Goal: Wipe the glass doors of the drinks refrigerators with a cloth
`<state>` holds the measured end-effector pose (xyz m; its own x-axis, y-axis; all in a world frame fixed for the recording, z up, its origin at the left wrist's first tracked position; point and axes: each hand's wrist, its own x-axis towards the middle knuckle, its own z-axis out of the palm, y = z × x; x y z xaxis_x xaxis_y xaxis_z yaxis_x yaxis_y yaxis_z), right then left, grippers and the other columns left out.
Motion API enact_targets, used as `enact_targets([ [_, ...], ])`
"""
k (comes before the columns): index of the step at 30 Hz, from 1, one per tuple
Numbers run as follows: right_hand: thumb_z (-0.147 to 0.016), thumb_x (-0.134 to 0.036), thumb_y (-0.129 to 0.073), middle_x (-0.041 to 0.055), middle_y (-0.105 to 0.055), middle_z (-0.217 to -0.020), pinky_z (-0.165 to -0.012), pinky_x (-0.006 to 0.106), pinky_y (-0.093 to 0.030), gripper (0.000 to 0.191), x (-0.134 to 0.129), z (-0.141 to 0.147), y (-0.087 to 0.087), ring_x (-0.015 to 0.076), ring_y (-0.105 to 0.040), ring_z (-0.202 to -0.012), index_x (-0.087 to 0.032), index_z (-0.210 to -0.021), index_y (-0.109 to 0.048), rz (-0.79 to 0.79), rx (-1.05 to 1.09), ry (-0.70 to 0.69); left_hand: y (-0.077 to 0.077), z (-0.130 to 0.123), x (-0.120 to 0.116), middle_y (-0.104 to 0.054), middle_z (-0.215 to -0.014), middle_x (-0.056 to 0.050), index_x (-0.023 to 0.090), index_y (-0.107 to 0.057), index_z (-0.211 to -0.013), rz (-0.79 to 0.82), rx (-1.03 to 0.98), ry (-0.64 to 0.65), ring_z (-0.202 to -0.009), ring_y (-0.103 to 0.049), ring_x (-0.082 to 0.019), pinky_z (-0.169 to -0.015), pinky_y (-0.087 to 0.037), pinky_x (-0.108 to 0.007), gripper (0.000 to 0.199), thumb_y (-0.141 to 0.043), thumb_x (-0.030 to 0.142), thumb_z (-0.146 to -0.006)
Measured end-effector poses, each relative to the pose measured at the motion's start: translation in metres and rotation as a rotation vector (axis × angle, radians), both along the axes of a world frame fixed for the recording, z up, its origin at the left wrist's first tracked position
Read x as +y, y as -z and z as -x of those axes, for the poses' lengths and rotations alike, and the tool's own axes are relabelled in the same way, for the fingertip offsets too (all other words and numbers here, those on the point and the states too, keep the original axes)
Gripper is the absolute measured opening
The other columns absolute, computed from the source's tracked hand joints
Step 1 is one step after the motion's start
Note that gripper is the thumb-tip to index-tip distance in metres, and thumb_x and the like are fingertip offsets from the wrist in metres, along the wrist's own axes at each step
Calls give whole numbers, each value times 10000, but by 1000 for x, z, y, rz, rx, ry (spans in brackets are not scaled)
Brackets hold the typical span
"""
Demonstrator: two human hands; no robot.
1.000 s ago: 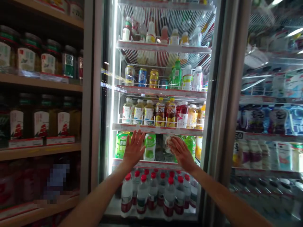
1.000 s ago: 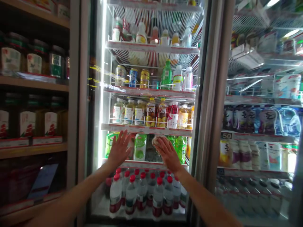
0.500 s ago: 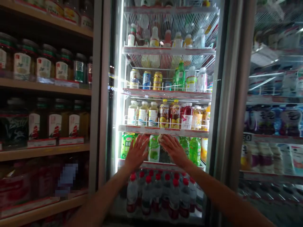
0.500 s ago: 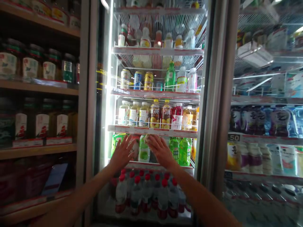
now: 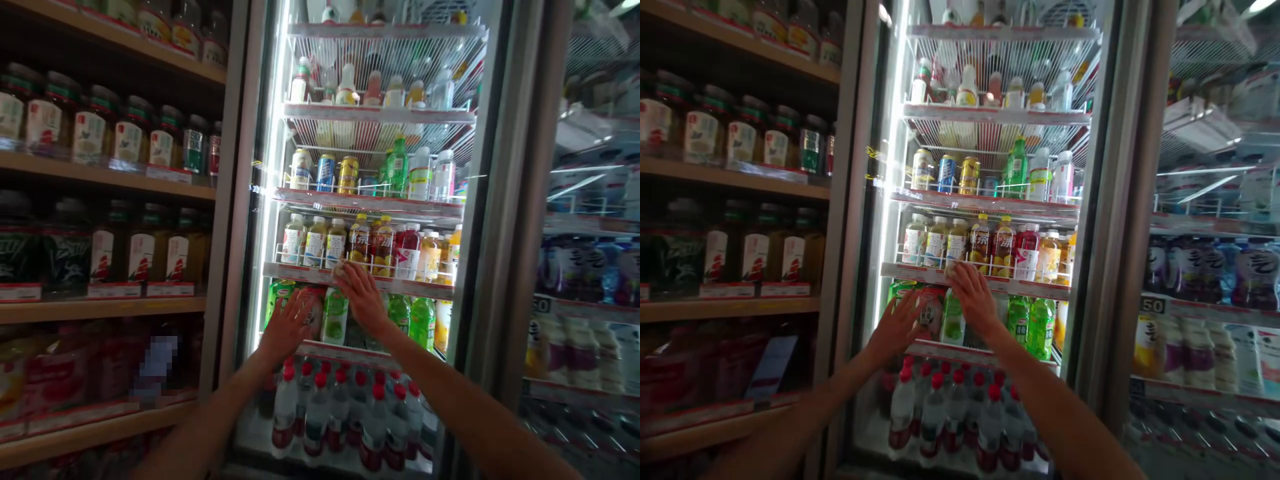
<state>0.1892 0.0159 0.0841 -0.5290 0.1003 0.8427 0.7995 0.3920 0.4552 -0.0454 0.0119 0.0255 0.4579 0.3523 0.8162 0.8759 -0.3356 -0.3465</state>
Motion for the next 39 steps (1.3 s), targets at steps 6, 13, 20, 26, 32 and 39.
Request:
enact_targets([
  [6, -817, -74, -462, 62, -398, -1441, -1099, 455, -306, 576, 2, 13, 25, 250, -192, -1398, -215, -1371, -393, 7, -209, -43, 4, 30, -5, -300, -1474, -113, 182, -374, -1372, 9, -109, -113, -1374, -244, -276, -1080, -258, -499, 523, -417, 261, -857],
  [13, -864, -134, -441, 84, -359, -1462, -1101, 475, -279, 519, 9, 44, -8, 245, -170, -1403, -207, -1375, -383, 11, -60, -27, 2, 41, -9, -300, -1474, -104, 190, -390, -1363, 73, -84, -128, -1373, -245, -275, -1068, -290, -491, 521, -426, 251, -847],
  [20, -835, -126, -469, 64, -361, -1464, -1091, 441, -309, 573, 1, 56, 31, 247, -217, -1387, -190, -1392, -352, 61, -328, -82, 5, 51, -17, -338, -1458, -106, 170, -405, -1340, 119, -57, -114, -1358, -289, -256, -1066, -313, -471, 504, -441, 253, -844],
  [26, -866, -146, -435, 73, -343, -1473, -1096, 458, -278, 542, 13, 82, -10, 256, -199, -1392, -204, -1398, -343, 18, -125, -31, -8, 75, -11, -331, -1454, -152, 124, -364, -1344, 103, -219, -250, -1343, -316, -270, -1058, -324, -491, 531, -450, 257, -837],
  [32, -844, -147, -468, 73, -383, -1448, -1088, 443, -301, 560, 11, 91, 22, 255, -229, -1378, -177, -1391, -352, 67, -359, -138, 2, 88, -12, -342, -1452, -137, 136, -385, -1334, 168, -175, -239, -1345, -316, -261, -1061, -317, -502, 521, -443, 225, -825],
  [39, -850, -79, -395, 78, -346, -1469, -1105, 478, -254, 542, 24, 138, -26, 268, -208, -1383, -178, -1381, -363, 86, -189, -134, -4, 103, -13, -337, -1449, -162, 89, -392, -1320, 194, -281, -292, -1351, -301, -271, -1075, -304, -496, 524, -427, 238, -819],
])
